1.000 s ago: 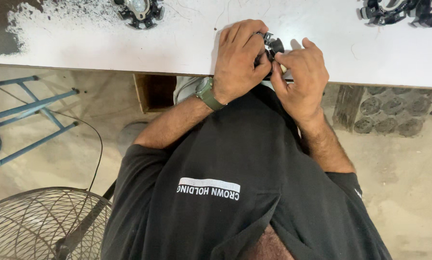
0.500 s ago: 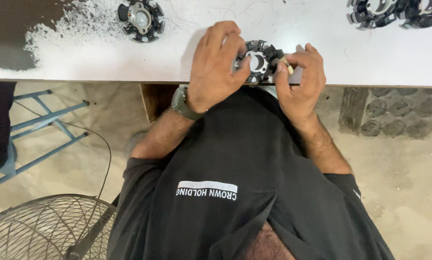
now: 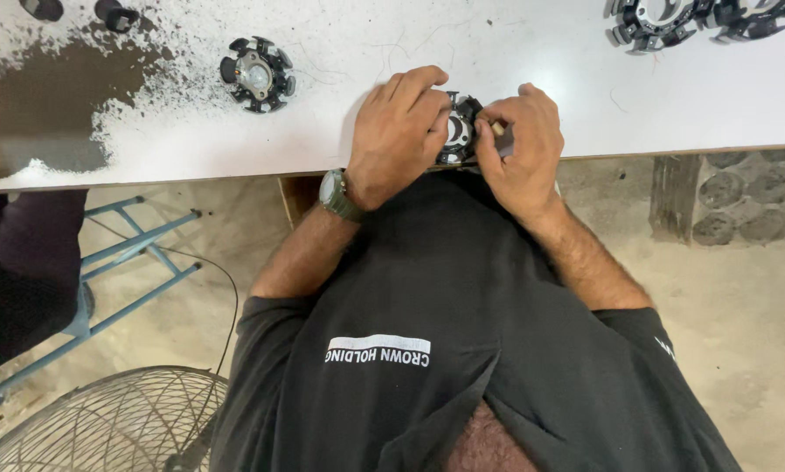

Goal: The person sits at a workbench and assembles small black plastic components onto metal hub parts, fitting each piece into place by hand and using a small flat tool to help seat the pieces. Finished assemblies are set aside on the bench as more components are picked up and worked on one at a time.

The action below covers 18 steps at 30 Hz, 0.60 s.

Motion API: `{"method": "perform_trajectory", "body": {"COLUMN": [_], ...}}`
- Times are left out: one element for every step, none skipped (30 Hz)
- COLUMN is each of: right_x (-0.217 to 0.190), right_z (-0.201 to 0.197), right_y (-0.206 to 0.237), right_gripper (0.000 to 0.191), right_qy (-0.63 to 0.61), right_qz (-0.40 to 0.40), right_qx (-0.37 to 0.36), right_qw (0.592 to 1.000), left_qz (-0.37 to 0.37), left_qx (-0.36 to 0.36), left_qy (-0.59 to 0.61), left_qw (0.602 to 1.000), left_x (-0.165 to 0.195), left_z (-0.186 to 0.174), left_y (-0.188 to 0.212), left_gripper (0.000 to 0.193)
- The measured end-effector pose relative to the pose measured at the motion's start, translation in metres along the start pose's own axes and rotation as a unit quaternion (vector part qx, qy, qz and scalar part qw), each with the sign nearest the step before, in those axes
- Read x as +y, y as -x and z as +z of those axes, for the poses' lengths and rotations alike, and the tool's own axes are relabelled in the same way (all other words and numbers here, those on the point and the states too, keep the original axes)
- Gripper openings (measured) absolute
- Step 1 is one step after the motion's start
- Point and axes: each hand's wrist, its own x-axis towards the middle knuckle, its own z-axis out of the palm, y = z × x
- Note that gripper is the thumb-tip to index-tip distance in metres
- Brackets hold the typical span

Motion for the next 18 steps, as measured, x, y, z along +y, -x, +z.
{"method": "perform_trajectory", "body": {"right_x": [0.0002, 0.0006, 0.0017, 0.0029, 0.0041, 0.0053, 0.0063, 0.0076, 0.0073, 0.0068, 0.0067, 0.0063, 0.0054, 0.0048, 0.0045, 0.0044, 0.0047, 0.0056], "right_z": [0.0002, 0.0003, -0.0001, -0.0004, -0.0015, -0.0021, -0.0029, -0.003, -0.0033, -0.0032, -0.0032, -0.0033, -0.003, -0.0031, -0.0034, -0.0028, -0.0028, -0.0024], "right_y": [-0.0004, -0.0009, -0.0023, -0.0034, -0.0039, -0.0045, -0.005, -0.0059, -0.0055, -0.0048, -0.0048, -0.0045, -0.0034, -0.0022, -0.001, 0.0003, 0.0022, 0.0035], "right_gripper": [0.022, 0.022, 0.022, 0.022, 0.022, 0.022, 0.021, 0.021, 0.021, 0.021, 0.022, 0.022, 0.022, 0.023, 0.024, 0.024, 0.025, 0.025], "right_qy": [0.001, 0.003, 0.006, 0.003, 0.0, -0.003, -0.002, -0.001, -0.001, 0.006, 0.013, 0.021, 0.013, 0.005, -0.002, -0.007, -0.012, -0.017], "right_qz": [-0.003, -0.006, -0.01, -0.012, -0.014, -0.015, -0.013, -0.013, -0.013, -0.014, -0.017, -0.019, -0.035, -0.05, -0.064, -0.073, -0.082, -0.092], "right_qx": [0.001, 0.003, 0.006, 0.003, -0.001, -0.004, -0.006, -0.009, -0.014, -0.016, -0.017, -0.018, -0.011, -0.003, 0.004, 0.0, -0.003, -0.006], "right_qw": [1.0, 1.0, 1.0, 1.0, 1.0, 1.0, 1.0, 1.0, 1.0, 1.0, 1.0, 0.999, 0.999, 0.999, 0.998, 0.997, 0.997, 0.996], "left_qz": [0.0, 0.012, 0.025, 0.039, 0.05, 0.062, 0.074, 0.077, 0.078, 0.078, 0.06, 0.042, 0.025, 0.01, -0.006, -0.023, -0.029, -0.035], "left_qx": [0.003, -0.001, -0.006, -0.011, -0.022, -0.034, -0.043, -0.054, -0.064, -0.071, -0.059, -0.046, -0.035, -0.023, -0.012, -0.003, -0.003, -0.003], "left_qy": [-0.001, -0.01, -0.019, -0.027, -0.038, -0.05, -0.061, -0.048, -0.036, -0.026, -0.01, 0.006, 0.023, 0.033, 0.045, 0.056, 0.067, 0.077], "left_qw": [1.0, 1.0, 0.999, 0.999, 0.998, 0.996, 0.994, 0.994, 0.994, 0.994, 0.996, 0.998, 0.999, 0.999, 0.999, 0.998, 0.997, 0.996], "left_x": [0.0014, 0.0028, 0.0026, 0.0022, 0.0034, 0.0035, 0.0044, 0.0047, 0.0053, 0.0057, 0.0062, 0.0069, 0.0068, 0.0064, 0.0064, 0.0058, 0.0056, 0.0047], "left_z": [-0.0012, -0.0024, -0.0053, -0.0081, -0.009, -0.0105, -0.0102, -0.0092, -0.0093, -0.0085, -0.0075, -0.0063, -0.0058, -0.0057, -0.0051, -0.0052, -0.0048, -0.0043], "left_y": [-0.0004, -0.0007, -0.0012, -0.0011, -0.0009, -0.0002, -0.0004, -0.0008, 0.0001, 0.0005, 0.0006, 0.0008, 0.0009, 0.0012, 0.0014, 0.002, 0.0028, 0.0033], "left_gripper": [0.013, 0.014, 0.014, 0.015, 0.016, 0.016, 0.017, 0.017, 0.018, 0.018, 0.017, 0.017, 0.017, 0.016, 0.015, 0.014, 0.013, 0.012]}}
